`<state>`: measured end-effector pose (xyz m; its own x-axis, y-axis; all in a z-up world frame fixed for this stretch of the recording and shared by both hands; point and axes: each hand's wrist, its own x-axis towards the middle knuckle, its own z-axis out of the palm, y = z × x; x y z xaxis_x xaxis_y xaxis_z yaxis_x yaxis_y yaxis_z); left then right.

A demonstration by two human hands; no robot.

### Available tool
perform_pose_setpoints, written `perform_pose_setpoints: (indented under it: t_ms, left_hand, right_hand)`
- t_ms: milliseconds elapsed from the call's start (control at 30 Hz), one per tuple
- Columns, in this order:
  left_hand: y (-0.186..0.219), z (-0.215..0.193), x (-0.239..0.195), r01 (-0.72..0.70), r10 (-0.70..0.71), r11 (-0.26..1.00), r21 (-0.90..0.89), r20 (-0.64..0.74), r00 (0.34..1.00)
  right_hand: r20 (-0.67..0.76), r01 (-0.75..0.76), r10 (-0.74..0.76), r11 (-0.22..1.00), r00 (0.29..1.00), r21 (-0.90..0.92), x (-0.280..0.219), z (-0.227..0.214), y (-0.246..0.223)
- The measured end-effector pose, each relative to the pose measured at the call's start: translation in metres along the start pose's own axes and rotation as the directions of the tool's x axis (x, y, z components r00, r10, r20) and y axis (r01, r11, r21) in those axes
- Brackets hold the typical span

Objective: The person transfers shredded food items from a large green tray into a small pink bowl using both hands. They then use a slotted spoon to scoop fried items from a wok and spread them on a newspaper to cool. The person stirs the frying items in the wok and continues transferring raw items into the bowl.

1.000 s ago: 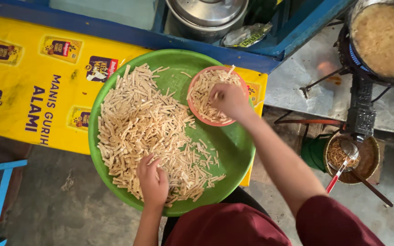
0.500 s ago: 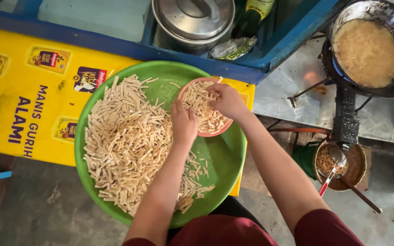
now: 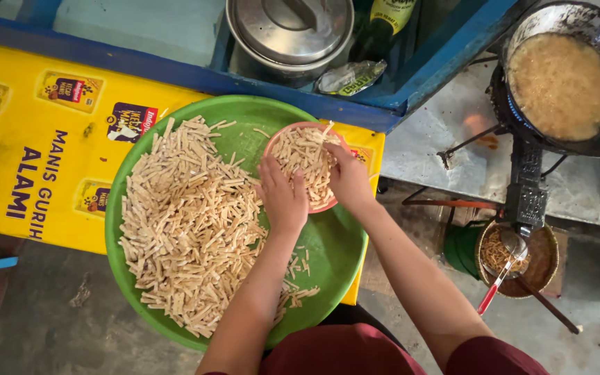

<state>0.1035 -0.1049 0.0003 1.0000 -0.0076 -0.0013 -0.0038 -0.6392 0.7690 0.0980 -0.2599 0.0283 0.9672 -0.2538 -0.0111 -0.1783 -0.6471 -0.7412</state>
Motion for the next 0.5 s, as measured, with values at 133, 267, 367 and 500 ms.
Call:
perform_pose_setpoints:
  t_ms: [133,267,367,500]
  left_hand:
    - [-0.019,0.008,-0.001,0.006,-0.033,0.974,-0.225,-0.117,0.993]
    - [-0.049,0.018,-0.007,0.142,-0.201,0.963,-0.228,-0.26,0.944]
    - [-0.073,0.021,-0.012,0.42,-0.457,0.835,-0.354,-0.021,0.889]
    - [-0.087,0.026,-0.02,0.433,-0.472,0.587,-0.684,0.146,0.87]
  right_hand:
    - [-0.094,0.194,-0.186,0.977,0.978,0.088,-0.005,-0.003,0.011]
    - [-0.131,0.21,-0.206,0.978,0.97,0.018,0.019,-0.006,0.034]
    - [-0.144,0.324,-0.325,0.945,0.935,-0.035,0.064,-0.001,0.054]
    - [-0.051,0.534,-0.532,0.845,0.845,0.027,0.108,0.011,0.076]
